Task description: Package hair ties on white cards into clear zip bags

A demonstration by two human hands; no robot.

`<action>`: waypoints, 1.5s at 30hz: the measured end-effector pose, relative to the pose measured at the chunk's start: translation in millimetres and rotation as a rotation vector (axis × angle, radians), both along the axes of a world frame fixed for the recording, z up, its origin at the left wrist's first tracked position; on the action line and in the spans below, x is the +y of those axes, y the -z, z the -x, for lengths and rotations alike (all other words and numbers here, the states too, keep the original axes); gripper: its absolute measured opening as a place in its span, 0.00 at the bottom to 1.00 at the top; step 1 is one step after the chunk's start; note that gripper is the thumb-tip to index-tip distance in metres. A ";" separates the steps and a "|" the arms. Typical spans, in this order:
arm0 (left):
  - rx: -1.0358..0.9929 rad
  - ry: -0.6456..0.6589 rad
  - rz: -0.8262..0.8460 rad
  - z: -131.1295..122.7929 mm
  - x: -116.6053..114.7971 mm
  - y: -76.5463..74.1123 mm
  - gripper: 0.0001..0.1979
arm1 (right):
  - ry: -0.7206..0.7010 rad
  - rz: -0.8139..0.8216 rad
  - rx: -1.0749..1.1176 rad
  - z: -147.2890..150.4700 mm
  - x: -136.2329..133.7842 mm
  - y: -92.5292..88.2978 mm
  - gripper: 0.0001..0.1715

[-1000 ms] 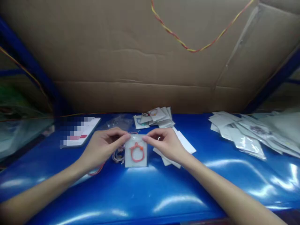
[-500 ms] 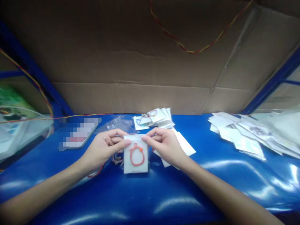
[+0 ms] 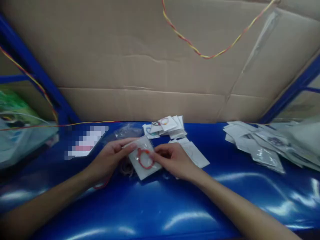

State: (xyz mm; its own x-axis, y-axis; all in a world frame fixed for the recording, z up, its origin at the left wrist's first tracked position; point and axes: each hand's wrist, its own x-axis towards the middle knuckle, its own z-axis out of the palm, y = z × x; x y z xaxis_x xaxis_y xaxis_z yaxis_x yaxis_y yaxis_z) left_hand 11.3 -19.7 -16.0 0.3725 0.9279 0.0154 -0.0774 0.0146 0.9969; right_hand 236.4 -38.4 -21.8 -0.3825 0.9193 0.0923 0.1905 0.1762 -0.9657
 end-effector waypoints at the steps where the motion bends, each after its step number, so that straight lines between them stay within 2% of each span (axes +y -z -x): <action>1: 0.013 0.000 -0.008 0.0 0.5 -0.1 0.15 | 0.004 0.007 0.007 0.1 -0.3 -0.6 0.20; 6: 0.028 -0.134 -0.030 -0.9 5.1 2.0 0.16 | 0.043 -0.025 0.084 -1.1 -0.1 -1.2 0.28; 9: 0.010 -0.178 -0.075 -0.7 7.1 1.3 0.20 | 0.124 -0.078 0.167 -2.6 4.3 -0.1 0.21; 11: 0.021 -0.229 -0.182 1.9 8.8 -1.1 0.22 | 0.208 -0.150 0.165 -5.7 9.6 -0.3 0.17; 16: 0.316 -0.474 -0.611 20.2 23.3 -7.6 0.16 | 0.499 -0.450 -0.020 -29.0 30.8 -3.0 0.21; 19: 0.462 -0.670 -0.623 34.5 40.2 -5.2 0.16 | 0.556 -0.541 -0.117 -50.4 46.2 -1.9 0.21; 22: 0.529 -0.693 -0.588 47.9 57.7 3.5 0.18 | 0.588 -0.598 -0.237 -68.6 59.1 1.2 0.22; 24: 0.589 -0.658 -0.576 55.2 65.9 10.1 0.19 | 0.589 -0.630 -0.315 -76.5 65.1 2.8 0.22; 26: 0.757 -0.627 -0.586 60.3 69.8 14.8 0.22 | 0.562 -0.657 -0.382 -80.8 69.0 3.8 0.20; 29: 0.874 -0.575 -0.533 62.6 69.4 16.3 0.28 | 0.509 -0.682 -0.455 -83.3 71.9 5.2 0.20; 32: 0.871 -0.511 -0.505 61.3 67.3 13.2 0.25 | 0.475 -0.707 -0.523 -83.2 71.2 5.6 0.23; 35: 0.854 -0.503 -0.509 60.1 66.5 8.9 0.22 | 0.490 -0.737 -0.556 -79.6 64.4 2.8 0.26; 38: 0.838 -0.529 -0.539 59.5 64.6 4.1 0.20 | 0.505 -0.781 -0.550 -71.2 51.3 -3.6 0.20; 40: 0.831 -0.529 -0.566 58.3 62.0 0.9 0.16 | 0.398 -0.815 -0.558 -64.1 41.0 -9.1 0.18; 42: 0.831 -0.536 -0.590 56.1 59.1 -1.5 0.13 | 0.241 -0.781 -0.616 -58.1 32.0 -14.7 0.20; 45: 0.775 -0.593 -0.630 51.5 55.8 -3.0 0.10 | 0.092 -0.674 -0.751 -55.2 23.6 -21.3 0.22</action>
State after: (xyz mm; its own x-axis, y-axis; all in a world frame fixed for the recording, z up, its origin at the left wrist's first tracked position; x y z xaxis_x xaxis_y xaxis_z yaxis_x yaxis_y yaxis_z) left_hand -40.1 36.0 -13.0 -0.0066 0.8689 0.4949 0.7281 -0.3351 0.5979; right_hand 291.6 -14.8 -0.5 -0.4850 0.7934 0.3678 0.7479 0.5942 -0.2958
